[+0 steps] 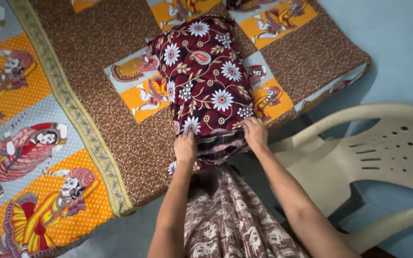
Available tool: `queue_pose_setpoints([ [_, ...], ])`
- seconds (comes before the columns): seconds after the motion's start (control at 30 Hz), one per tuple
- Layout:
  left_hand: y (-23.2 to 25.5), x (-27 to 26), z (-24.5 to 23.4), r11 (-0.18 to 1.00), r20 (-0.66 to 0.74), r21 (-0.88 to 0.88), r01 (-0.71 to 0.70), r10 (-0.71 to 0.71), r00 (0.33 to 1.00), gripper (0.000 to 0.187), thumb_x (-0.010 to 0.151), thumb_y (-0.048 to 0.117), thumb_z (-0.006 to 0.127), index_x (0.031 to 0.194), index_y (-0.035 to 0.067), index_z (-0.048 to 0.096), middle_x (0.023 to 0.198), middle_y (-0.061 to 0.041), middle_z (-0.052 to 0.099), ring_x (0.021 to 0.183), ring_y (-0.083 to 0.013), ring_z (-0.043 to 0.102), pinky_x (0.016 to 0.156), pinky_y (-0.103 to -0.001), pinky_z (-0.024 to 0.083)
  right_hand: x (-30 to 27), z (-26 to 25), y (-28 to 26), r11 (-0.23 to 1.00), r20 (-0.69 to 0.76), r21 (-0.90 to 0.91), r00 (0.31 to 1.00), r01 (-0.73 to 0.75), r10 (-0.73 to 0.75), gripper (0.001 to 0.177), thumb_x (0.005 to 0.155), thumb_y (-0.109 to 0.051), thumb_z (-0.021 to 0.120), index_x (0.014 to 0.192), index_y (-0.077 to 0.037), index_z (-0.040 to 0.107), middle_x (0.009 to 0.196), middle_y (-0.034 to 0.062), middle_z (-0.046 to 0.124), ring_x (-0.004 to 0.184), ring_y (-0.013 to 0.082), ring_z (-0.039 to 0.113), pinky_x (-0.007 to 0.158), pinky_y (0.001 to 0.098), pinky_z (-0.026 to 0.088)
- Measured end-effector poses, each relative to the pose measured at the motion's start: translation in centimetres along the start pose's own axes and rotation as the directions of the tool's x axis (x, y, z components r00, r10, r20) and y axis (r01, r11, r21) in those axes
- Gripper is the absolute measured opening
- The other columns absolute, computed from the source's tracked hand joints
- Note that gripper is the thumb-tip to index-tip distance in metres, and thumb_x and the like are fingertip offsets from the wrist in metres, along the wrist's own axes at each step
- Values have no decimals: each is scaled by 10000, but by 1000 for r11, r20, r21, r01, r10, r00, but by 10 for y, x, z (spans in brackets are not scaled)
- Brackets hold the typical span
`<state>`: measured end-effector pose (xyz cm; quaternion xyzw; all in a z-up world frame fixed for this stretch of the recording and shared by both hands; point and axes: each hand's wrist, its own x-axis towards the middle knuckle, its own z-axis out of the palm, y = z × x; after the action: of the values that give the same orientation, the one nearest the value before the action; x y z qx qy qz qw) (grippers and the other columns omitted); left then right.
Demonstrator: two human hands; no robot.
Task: The person smooths a patterned bedspread by hand, tucks the edges around the mattress, and سپس adjusts floral-patterned pillows and a matching floral blanket.
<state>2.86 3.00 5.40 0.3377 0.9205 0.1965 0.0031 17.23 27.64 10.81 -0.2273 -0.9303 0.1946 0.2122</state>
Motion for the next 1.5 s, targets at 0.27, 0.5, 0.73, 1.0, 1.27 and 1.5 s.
queue_pose_setpoints([
  [0.27, -10, -61, -35, 937, 21, -225, -267, 278, 960, 249, 807, 34, 581, 1016, 102, 698, 884, -143, 666, 878, -349, 664, 801, -460, 553, -68, -31, 33, 997, 77, 70, 997, 23, -29, 117, 889, -83, 667, 938, -105, 771, 881, 99, 675, 880, 320, 648, 762, 447, 531],
  [0.5, 1, -61, -27, 981, 23, -177, -80, 86, 996, 288, 860, 21, 595, 1114, 88, 714, 970, -174, 675, 911, -378, 646, 812, -469, 530, -60, -14, 4, 998, 166, 60, 986, -36, 26, 131, 840, -94, 669, 938, -99, 755, 904, 95, 671, 911, 329, 655, 782, 453, 538],
  [0.73, -27, -51, -19, 980, 216, -43, -196, 201, 955, 339, 792, 84, 626, 1121, 117, 700, 1006, -142, 701, 989, -358, 653, 870, -499, 530, -65, 5, 28, 998, 324, -50, 946, 45, -27, 118, 857, -111, 666, 937, -121, 752, 931, 81, 680, 956, 306, 667, 792, 451, 559],
  [1.0, -18, 41, -61, 999, 600, -40, 37, -6, 800, 276, 843, 337, 712, 1112, 274, 736, 1092, -75, 723, 1039, -303, 676, 921, -486, 525, -19, 9, 14, 998, 298, 49, 954, -47, 31, 157, 878, -183, 671, 997, -156, 769, 983, 56, 723, 960, 284, 692, 811, 421, 583],
  [1.27, -7, 155, -57, 972, 43, -208, 105, -99, 994, 398, 875, 362, 680, 1226, 174, 691, 1216, -142, 686, 1150, -375, 615, 967, -505, 498, 83, 11, 12, 983, 212, 183, 977, 1, -40, 197, 902, -220, 697, 1067, -133, 759, 1052, 118, 711, 951, 330, 679, 829, 419, 550],
  [1.5, 24, 248, -11, 974, 0, -123, 192, -193, 981, 817, 870, 573, 627, 1565, 239, 359, 1607, -180, 315, 1468, -461, 268, 1160, -684, 168, 234, 88, 0, 947, 239, 305, 954, 101, -179, 202, 895, -236, 713, 1059, -127, 758, 1049, 114, 734, 1029, 333, 658, 897, 431, 517],
])
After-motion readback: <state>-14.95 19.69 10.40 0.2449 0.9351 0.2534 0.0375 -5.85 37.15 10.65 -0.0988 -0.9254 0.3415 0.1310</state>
